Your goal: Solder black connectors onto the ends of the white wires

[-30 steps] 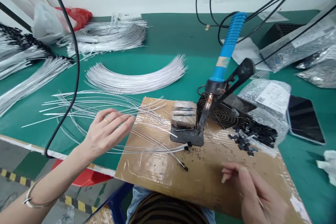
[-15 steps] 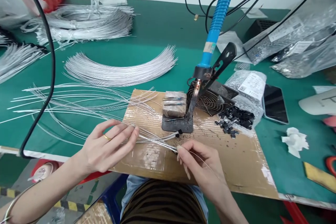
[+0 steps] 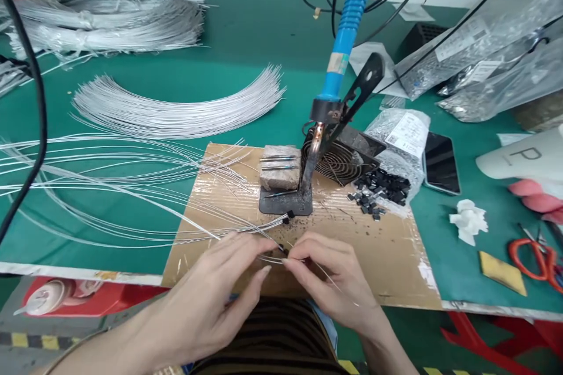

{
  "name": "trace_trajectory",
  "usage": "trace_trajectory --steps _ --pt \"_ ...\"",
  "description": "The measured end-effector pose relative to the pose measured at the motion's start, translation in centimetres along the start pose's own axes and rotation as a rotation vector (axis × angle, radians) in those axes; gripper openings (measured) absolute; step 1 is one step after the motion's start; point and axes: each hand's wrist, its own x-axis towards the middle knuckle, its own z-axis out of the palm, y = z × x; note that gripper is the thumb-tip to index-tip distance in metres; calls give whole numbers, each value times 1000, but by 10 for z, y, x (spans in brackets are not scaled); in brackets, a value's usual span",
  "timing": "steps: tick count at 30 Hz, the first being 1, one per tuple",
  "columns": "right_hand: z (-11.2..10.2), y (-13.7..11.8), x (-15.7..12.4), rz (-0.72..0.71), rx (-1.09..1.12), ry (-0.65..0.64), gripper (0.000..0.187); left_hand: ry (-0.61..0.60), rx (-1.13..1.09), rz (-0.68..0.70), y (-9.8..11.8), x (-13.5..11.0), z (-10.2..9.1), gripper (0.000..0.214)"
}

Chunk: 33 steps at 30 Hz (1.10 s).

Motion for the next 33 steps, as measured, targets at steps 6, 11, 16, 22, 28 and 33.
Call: trace_trajectory --steps 6,11,16,22,28,33 --pt "4 5 -3 62 -42 51 28 -101 -232 -271 -6 12 25 20" --pt "-24 22 -15 179 -151 250 51 -48 -337 -417 -22 17 30 32" --pt "-78 47 -5 245 -507 540 30 103 -467 -417 -20 27 28 17" --pt "-100 65 16 231 -746 422 18 239 -533 -433 -12 39 30 7" --pt "-92 67 6 198 -823 416 21 251 -561 -450 -11 43 30 7" --pt "-83 58 -2 173 -814 496 19 209 -447 -442 -11 41 28 9"
